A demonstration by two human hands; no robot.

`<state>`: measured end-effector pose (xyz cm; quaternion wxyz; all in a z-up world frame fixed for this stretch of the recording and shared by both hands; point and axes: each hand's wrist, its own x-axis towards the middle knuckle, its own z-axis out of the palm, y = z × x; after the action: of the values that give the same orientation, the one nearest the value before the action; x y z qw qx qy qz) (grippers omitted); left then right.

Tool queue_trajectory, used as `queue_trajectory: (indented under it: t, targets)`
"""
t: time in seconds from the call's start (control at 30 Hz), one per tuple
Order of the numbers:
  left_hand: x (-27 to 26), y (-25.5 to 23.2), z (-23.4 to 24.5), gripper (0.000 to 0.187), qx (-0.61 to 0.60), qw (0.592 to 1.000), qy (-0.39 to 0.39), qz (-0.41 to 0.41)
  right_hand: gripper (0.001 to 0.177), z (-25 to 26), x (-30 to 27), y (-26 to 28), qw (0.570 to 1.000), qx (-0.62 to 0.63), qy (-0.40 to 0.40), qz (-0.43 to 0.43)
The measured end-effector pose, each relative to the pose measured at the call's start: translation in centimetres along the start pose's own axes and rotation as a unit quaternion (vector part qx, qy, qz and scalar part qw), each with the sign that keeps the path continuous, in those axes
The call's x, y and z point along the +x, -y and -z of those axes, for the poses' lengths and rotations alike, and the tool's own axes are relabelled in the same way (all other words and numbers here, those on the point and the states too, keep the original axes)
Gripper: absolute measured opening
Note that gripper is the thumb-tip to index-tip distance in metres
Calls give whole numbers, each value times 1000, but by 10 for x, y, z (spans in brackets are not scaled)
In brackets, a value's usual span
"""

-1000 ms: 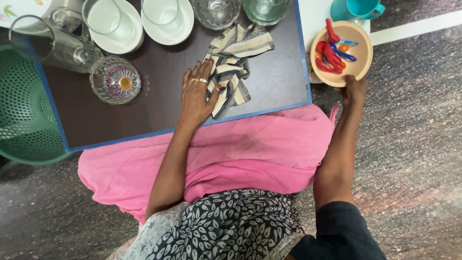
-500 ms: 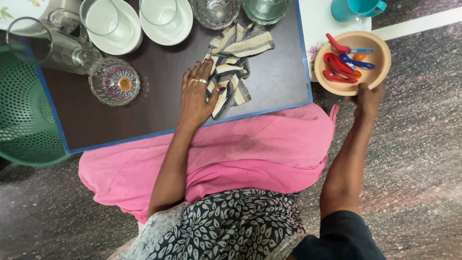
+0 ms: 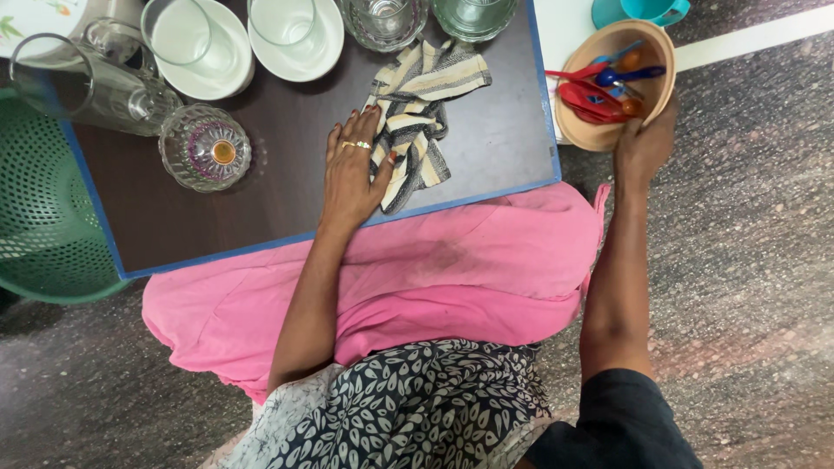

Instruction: The person sits on the floor and wipes various dishes and utensils with a cloth. They handle small bowls, a blue mug, and a beige bowl, wiping each item and placing it aside.

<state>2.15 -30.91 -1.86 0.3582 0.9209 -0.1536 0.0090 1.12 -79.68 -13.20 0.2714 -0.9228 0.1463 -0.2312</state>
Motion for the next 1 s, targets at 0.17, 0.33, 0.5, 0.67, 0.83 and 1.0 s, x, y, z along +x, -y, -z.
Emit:
queue_trajectory:
  t: [0.17,0.33,0.5,0.67,0.83,1.0]
  targets:
    - [0,1,-1,64,4,1000,-1,-4,43,-12,15,-5,909,260,96,-313]
    - [0,1,-1,65,3,1000,1,3,45,-17,20,-11,901,225,171,-330]
    - [-1,2,-3,65,5,1000,-4,2,42,-17,48,-20,984,-145,89,-53]
    - [0,0,-1,65,5,1000,0,6,51,-47,98,-1,988,-103,26,115]
    - [1,-4,2,66,2,1000,6,15,54,-81,137,26,982,-157,100,16]
    - [2,-4,2,67,3,1000,0,6,21,-75,136,19,994,-52,20,98]
